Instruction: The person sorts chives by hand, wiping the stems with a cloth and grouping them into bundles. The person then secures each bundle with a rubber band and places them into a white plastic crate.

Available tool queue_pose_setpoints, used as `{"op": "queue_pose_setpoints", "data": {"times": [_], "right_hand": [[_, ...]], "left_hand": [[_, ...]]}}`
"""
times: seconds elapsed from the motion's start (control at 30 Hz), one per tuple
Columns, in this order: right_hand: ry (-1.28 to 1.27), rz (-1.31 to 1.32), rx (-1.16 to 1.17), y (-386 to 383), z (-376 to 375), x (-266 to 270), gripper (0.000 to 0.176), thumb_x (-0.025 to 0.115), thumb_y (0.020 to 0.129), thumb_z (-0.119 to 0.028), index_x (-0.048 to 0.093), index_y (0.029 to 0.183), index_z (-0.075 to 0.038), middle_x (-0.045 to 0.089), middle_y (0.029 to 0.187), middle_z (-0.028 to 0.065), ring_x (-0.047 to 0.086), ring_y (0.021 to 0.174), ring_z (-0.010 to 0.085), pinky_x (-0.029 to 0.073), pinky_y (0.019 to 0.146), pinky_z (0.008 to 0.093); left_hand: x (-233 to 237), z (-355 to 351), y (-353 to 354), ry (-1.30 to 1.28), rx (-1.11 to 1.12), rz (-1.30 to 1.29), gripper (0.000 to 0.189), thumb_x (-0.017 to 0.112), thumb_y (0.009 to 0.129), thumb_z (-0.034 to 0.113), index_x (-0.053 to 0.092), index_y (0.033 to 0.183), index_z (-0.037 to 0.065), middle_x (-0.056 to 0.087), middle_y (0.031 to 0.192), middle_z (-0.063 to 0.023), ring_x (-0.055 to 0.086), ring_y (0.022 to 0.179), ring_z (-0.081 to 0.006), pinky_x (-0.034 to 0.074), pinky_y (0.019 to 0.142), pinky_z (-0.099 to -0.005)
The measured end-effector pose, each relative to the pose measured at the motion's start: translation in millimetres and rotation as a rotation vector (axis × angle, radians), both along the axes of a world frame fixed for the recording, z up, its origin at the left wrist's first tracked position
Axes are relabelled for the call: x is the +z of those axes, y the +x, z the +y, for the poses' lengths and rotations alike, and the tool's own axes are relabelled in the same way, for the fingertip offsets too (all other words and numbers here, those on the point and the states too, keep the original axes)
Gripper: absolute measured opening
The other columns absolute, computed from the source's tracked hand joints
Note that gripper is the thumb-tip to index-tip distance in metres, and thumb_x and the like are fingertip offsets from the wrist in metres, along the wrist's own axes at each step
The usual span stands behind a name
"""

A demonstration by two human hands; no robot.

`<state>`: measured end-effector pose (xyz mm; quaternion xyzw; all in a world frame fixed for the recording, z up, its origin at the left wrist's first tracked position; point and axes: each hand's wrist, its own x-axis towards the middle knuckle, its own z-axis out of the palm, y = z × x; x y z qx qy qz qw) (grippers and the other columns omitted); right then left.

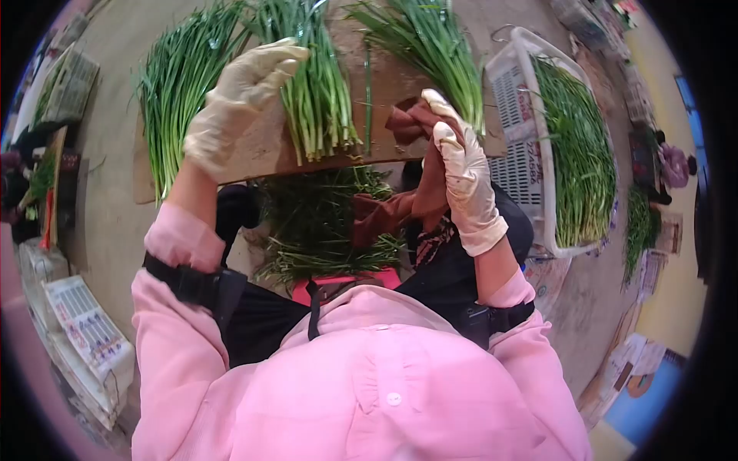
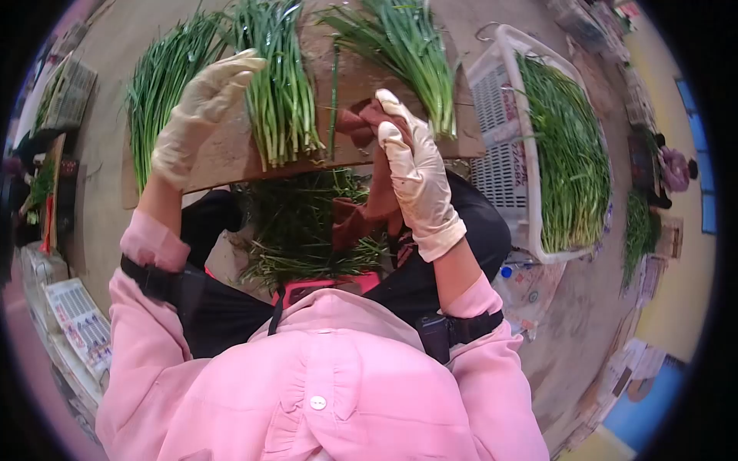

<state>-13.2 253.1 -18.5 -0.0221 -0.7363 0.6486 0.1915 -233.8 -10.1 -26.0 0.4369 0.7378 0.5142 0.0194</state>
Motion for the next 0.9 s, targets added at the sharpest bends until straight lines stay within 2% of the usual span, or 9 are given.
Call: {"op": "queue_pose_setpoints", "data": {"times": [0.13, 0.23, 0.3, 0.37, 0.5, 0.57, 0.67, 0.77, 0.9], "right_hand": [[0.609, 0.186, 0.067, -66.9, -30.5, 10.9, 0.048, 0.061, 0.092, -0.004, 0.053, 0.139, -0.003, 0.057, 0.138, 0.0150, 0.052, 0.130, 0.0303, 0.039, 0.112, 0.0355], [0.876, 0.219, 0.061, -99.9, -63.3, -30.7, 0.052, 0.063, 0.087, -0.005, 0.054, 0.138, -0.009, 0.055, 0.140, 0.0111, 0.066, 0.110, 0.0298, 0.057, 0.087, 0.0395], [1.373, -0.147, 0.200, -83.2, -80.7, -41.5, 0.054, 0.054, 0.087, -0.007, 0.050, 0.141, -0.011, 0.057, 0.134, 0.0056, 0.068, 0.080, 0.0224, 0.057, 0.059, 0.0409], [1.366, -0.136, 0.331, -56.6, -72.0, -30.3, 0.053, 0.054, 0.087, -0.007, 0.050, 0.140, -0.011, 0.061, 0.125, 0.0032, 0.068, 0.075, 0.0211, 0.056, 0.056, 0.0377], [1.058, -0.328, 0.497, -10.3, -44.9, -8.1, 0.034, 0.058, 0.090, -0.012, 0.064, 0.123, -0.012, 0.066, 0.114, 0.0002, 0.069, 0.078, 0.0206, 0.057, 0.058, 0.0380], [0.824, -0.215, 0.237, -2.6, -30.6, -5.2, 0.035, 0.062, 0.088, -0.002, 0.068, 0.122, -0.012, 0.067, 0.122, 0.0086, 0.069, 0.101, 0.0248, 0.059, 0.077, 0.0351], [0.741, -0.050, 0.092, -27.3, -11.3, 22.0, 0.044, 0.065, 0.084, 0.004, 0.065, 0.126, -0.008, 0.067, 0.122, 0.0127, 0.065, 0.111, 0.0261, 0.056, 0.088, 0.0332], [0.696, 0.098, -0.004, -72.4, -25.5, 6.9, 0.041, 0.065, 0.085, -0.001, 0.065, 0.125, -0.010, 0.066, 0.124, 0.0113, 0.064, 0.114, 0.0263, 0.055, 0.089, 0.0353], [0.732, -0.182, 0.165, -82.0, -63.9, -33.3, 0.026, 0.066, 0.088, -0.017, 0.066, 0.114, -0.012, 0.068, 0.109, 0.0111, 0.067, 0.097, 0.0273, 0.055, 0.076, 0.0400]], "left_hand": [[-15.3, 21.1, 0.7, -0.460, 0.111, 0.375, 0.044, 0.051, 0.100, 0.028, 0.053, 0.143, 0.022, 0.044, 0.154, -0.0075, 0.033, 0.146, -0.0320, 0.019, 0.121, -0.0455], [-36.6, 39.3, -16.9, -0.665, 0.051, 0.487, 0.057, 0.050, 0.095, 0.027, 0.041, 0.151, 0.031, 0.029, 0.163, 0.0001, 0.023, 0.151, -0.0314, 0.015, 0.121, -0.0525], [-50.5, 40.5, -16.9, -0.817, 0.031, 0.451, 0.051, 0.045, 0.099, 0.034, 0.042, 0.150, 0.032, 0.027, 0.163, -0.0009, 0.020, 0.151, -0.0330, 0.014, 0.121, -0.0549], [-56.5, 38.9, -22.0, -0.795, 0.012, 0.468, 0.049, 0.037, 0.103, 0.046, 0.041, 0.150, 0.034, 0.028, 0.163, -0.0035, 0.020, 0.151, -0.0343, 0.015, 0.121, -0.0549], [-58.6, 40.6, -21.9, -0.766, 0.024, 0.449, 0.048, 0.044, 0.102, 0.039, 0.041, 0.150, 0.034, 0.030, 0.162, -0.0038, 0.021, 0.151, -0.0337, 0.015, 0.121, -0.0529], [-60.7, 42.5, -22.6, -0.756, 0.039, 0.472, 0.049, 0.046, 0.102, 0.035, 0.042, 0.150, 0.034, 0.030, 0.162, -0.0042, 0.021, 0.151, -0.0339, 0.015, 0.121, -0.0524], [-59.9, 40.4, -22.1, -0.713, 0.021, 0.458, 0.049, 0.046, 0.101, 0.031, 0.043, 0.150, 0.033, 0.029, 0.162, -0.0048, 0.022, 0.150, -0.0353, 0.014, 0.121, -0.0525], [-59.6, 41.8, -23.5, -0.706, 0.005, 0.457, 0.049, 0.046, 0.101, 0.031, 0.042, 0.150, 0.030, 0.031, 0.161, -0.0050, 0.023, 0.150, -0.0354, 0.015, 0.120, -0.0568], [-52.7, 40.7, -19.2, -0.610, -0.008, 0.360, 0.046, 0.048, 0.099, 0.026, 0.050, 0.145, 0.029, 0.037, 0.158, -0.0040, 0.025, 0.149, -0.0344, 0.019, 0.121, -0.0536]]}}
